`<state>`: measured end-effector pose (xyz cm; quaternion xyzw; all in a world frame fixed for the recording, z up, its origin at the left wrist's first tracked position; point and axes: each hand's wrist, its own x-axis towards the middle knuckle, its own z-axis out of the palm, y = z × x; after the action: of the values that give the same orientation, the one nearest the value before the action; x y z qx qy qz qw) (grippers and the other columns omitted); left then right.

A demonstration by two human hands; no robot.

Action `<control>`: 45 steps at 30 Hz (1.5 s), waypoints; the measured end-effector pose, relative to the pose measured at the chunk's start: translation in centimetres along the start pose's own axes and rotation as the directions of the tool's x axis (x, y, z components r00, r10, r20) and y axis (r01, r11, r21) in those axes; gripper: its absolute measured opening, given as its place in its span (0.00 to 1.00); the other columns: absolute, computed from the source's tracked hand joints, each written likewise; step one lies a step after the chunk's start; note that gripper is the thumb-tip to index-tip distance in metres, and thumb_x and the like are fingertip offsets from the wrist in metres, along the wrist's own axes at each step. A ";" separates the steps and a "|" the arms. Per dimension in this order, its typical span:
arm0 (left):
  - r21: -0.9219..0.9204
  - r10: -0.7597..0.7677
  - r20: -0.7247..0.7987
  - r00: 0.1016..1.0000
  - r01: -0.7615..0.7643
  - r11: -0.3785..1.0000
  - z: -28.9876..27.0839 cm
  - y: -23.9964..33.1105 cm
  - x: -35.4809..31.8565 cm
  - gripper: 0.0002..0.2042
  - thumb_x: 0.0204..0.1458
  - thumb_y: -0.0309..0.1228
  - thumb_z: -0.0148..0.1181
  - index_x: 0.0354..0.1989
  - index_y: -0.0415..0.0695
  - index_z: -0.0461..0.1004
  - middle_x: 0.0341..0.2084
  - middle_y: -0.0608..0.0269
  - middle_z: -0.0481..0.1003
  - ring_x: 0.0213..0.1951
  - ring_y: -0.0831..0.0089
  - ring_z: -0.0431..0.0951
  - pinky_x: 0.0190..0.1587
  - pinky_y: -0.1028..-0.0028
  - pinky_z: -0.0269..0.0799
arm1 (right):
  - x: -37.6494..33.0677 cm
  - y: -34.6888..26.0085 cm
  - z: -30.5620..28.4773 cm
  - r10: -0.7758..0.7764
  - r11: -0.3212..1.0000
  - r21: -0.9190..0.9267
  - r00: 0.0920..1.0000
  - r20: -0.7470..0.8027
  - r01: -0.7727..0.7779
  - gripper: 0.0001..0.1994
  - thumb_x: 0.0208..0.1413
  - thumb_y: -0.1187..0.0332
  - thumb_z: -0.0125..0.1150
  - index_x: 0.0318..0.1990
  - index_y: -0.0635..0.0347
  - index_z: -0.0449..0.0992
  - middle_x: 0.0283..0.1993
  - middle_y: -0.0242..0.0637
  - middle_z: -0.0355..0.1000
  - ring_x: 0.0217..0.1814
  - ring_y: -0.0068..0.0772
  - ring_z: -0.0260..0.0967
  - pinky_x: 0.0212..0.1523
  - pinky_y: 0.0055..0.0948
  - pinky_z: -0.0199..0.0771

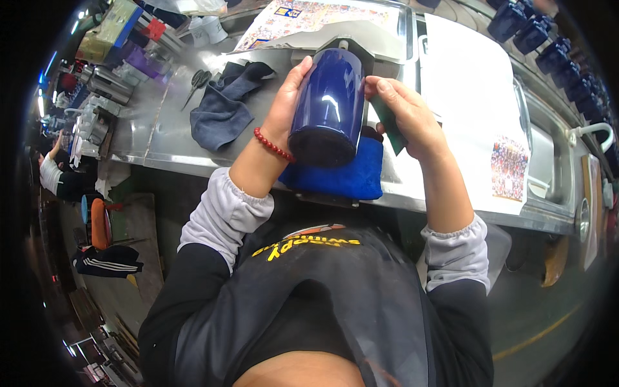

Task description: The person applies decorative stickers to a blue ceramic bottle. They smooth the sticker with a green tool, peel off the backing, and press the design onto the bottle surface. The person repeats this process with additional stickers, ensuring they adhere properly.

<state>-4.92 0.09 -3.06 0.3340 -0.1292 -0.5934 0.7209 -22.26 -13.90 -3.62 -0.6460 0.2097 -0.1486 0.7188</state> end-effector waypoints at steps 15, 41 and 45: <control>0.234 0.058 0.028 0.998 -0.063 0.970 -0.6 -0.2 -0.2 0.17 0.65 0.42 0.56 0.50 0.41 0.76 0.39 0.60 0.82 0.38 0.74 0.83 0.41 0.75 0.82 | -4.2 1.7 2.8 -0.426 0.743 -0.551 0.903 0.047 0.379 0.26 0.69 0.59 0.55 0.66 0.71 0.64 0.61 0.54 0.69 0.65 0.47 0.68 0.65 0.37 0.66; 0.580 -0.040 0.716 0.697 -0.625 -0.522 8.3 -9.1 -4.7 0.17 0.49 0.26 0.65 0.50 0.42 0.75 0.52 0.43 0.74 0.57 0.45 0.71 0.65 0.57 0.62 | -20.8 1.5 -11.0 -0.115 0.993 -0.024 0.857 -0.503 0.120 0.23 0.60 0.82 0.44 0.61 0.64 0.73 0.62 0.43 0.72 0.61 0.33 0.72 0.55 0.29 0.76; 0.540 -0.198 0.649 0.735 -0.628 -0.560 9.7 -13.3 -2.2 0.19 0.48 0.30 0.67 0.48 0.43 0.72 0.42 0.44 0.75 0.49 0.47 0.73 0.56 0.56 0.68 | -21.5 3.7 -14.7 -0.589 0.586 -0.810 0.668 -0.455 -0.035 0.23 0.56 0.84 0.43 0.56 0.62 0.78 0.65 0.45 0.70 0.67 0.38 0.68 0.61 0.33 0.71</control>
<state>-21.38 -2.04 -3.80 0.5596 -0.8175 -0.0165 0.1349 -48.42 -15.76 -6.11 -0.8073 0.3880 -0.3936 0.2066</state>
